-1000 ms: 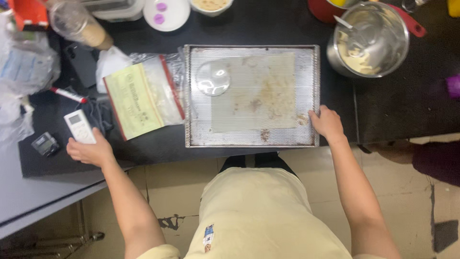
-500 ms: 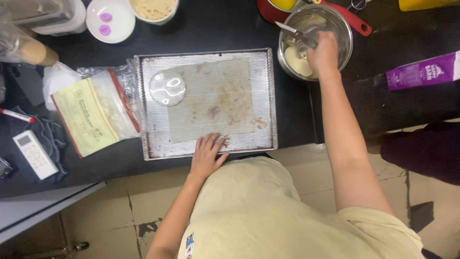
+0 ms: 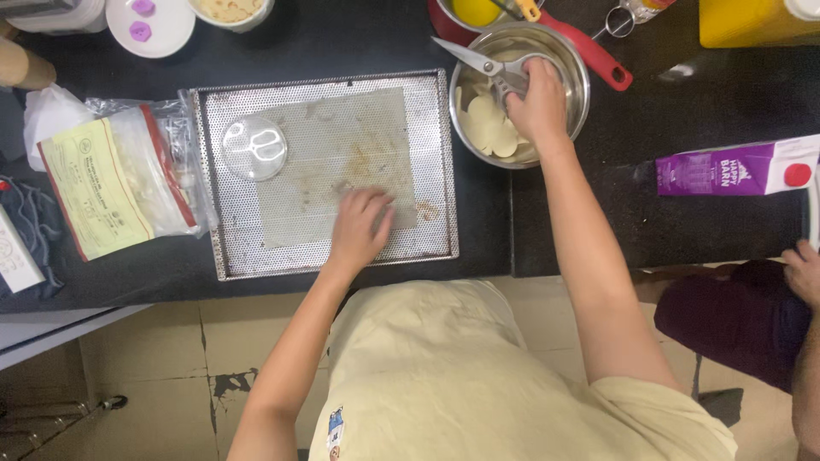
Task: The person takes flat pale sheets from a metal bowl and cuts round pieces out of them using scissors, placing each cut circle onto a mesh tray beside the bowl while discarding scraps back into the bowl.
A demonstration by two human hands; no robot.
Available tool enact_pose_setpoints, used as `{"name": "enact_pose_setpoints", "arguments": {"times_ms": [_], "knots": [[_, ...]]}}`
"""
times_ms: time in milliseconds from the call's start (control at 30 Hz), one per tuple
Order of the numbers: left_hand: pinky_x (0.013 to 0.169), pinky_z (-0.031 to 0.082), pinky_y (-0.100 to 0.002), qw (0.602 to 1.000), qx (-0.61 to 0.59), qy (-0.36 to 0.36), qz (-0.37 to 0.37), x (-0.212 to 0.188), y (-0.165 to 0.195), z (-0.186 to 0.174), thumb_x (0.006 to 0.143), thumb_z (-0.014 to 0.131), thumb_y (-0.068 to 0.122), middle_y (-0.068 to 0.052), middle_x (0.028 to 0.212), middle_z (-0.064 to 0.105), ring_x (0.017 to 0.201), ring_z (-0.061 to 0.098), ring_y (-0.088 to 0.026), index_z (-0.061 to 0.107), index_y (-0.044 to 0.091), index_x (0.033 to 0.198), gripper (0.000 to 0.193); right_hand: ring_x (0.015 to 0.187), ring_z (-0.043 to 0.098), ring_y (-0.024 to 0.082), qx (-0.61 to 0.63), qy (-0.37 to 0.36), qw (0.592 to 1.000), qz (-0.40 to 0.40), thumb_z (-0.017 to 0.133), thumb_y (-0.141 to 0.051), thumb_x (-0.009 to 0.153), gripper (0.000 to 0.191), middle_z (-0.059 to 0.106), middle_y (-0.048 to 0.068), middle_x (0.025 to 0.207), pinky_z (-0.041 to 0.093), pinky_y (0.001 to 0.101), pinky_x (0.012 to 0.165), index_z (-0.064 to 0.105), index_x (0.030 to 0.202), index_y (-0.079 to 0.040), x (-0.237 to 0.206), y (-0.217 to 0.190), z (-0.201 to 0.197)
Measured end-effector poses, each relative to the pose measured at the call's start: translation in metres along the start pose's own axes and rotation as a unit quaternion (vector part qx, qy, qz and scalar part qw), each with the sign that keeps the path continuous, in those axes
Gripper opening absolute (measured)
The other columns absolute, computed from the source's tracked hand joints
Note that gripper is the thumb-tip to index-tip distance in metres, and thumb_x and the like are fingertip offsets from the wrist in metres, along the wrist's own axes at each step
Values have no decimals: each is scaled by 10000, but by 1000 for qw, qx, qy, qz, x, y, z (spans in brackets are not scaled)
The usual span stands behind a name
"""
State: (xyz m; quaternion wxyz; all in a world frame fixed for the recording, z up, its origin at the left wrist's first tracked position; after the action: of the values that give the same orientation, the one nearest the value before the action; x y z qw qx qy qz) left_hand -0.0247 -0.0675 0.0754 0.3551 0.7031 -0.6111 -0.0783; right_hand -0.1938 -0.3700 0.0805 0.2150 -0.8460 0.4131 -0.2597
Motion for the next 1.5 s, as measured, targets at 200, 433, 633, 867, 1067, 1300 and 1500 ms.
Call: {"name": "enact_pose_setpoints", "arguments": {"times_ms": [200, 433, 633, 867, 1067, 1300, 1500], "knots": [[896, 538, -417, 986, 22, -120, 113, 150, 69, 83, 879, 699, 64, -137, 987, 683, 1018, 640, -322, 686, 15, 958, 94, 803, 594, 225, 121, 107, 983, 82, 898, -119, 802, 443, 613, 79, 903, 513, 359, 728, 551, 1059, -21, -40, 20, -50], [787, 567, -410, 946, 214, -239, 40, 227, 84, 185, 739, 690, 68, -200, 914, 697, 884, 701, -344, 741, 14, 890, 168, 689, 515, 192, 134, 148, 969, 143, 985, -191, 696, 514, 563, 61, 801, 465, 351, 646, 572, 953, -27, -117, 46, -91], [714, 596, -403, 957, 241, -151, 54, 232, 94, 194, 745, 671, 49, -206, 968, 707, 895, 712, -349, 719, -13, 938, 209, 761, 614, 229, 42, 226, 965, 129, 984, -209, 730, 501, 635, 80, 870, 505, 384, 714, 574, 954, -26, -127, 77, -90], [818, 575, -469, 968, 124, -217, -27, 223, 79, 184, 826, 626, 20, -234, 980, 717, 933, 708, -391, 718, 20, 998, 195, 757, 626, 93, 245, 176, 910, 285, 820, -86, 766, 315, 673, 4, 855, 518, 274, 703, 592, 979, -47, -123, 95, -44], [756, 566, -352, 954, -186, -196, -125, 211, 72, 156, 844, 741, 167, -150, 906, 775, 823, 759, -254, 742, 0, 1068, 279, 680, 546, 63, 369, 193, 861, 292, 710, 35, 762, 292, 548, -44, 801, 447, 220, 609, 535, 957, -93, -142, 103, -30], [771, 590, -257, 673, -628, -155, -358, 143, 65, 137, 962, 681, 167, -54, 1025, 745, 882, 715, -135, 644, -10, 1282, 368, 691, 503, 43, 420, 116, 857, 275, 697, 67, 785, 297, 526, -45, 820, 403, 205, 607, 546, 985, -93, -191, 114, -27], [928, 562, -297, 595, -704, -44, -385, 100, 58, 129, 949, 670, 156, -78, 1153, 699, 1034, 679, -163, 587, 48, 1350, 423, 715, 571, 61, 265, 182, 899, 299, 846, -71, 929, 245, 630, -13, 826, 468, 223, 632, 603, 955, -49, -221, 99, -49]]}}
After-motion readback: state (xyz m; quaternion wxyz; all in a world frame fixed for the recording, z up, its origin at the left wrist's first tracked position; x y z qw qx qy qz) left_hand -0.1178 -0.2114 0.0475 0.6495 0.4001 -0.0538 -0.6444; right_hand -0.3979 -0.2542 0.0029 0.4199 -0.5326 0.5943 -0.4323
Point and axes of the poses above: each hand's wrist, its own x-axis towards the middle knuckle, its own z-axis out of the palm, y = z × x, the point moved 6 cm from there along x, towards the middle knuckle
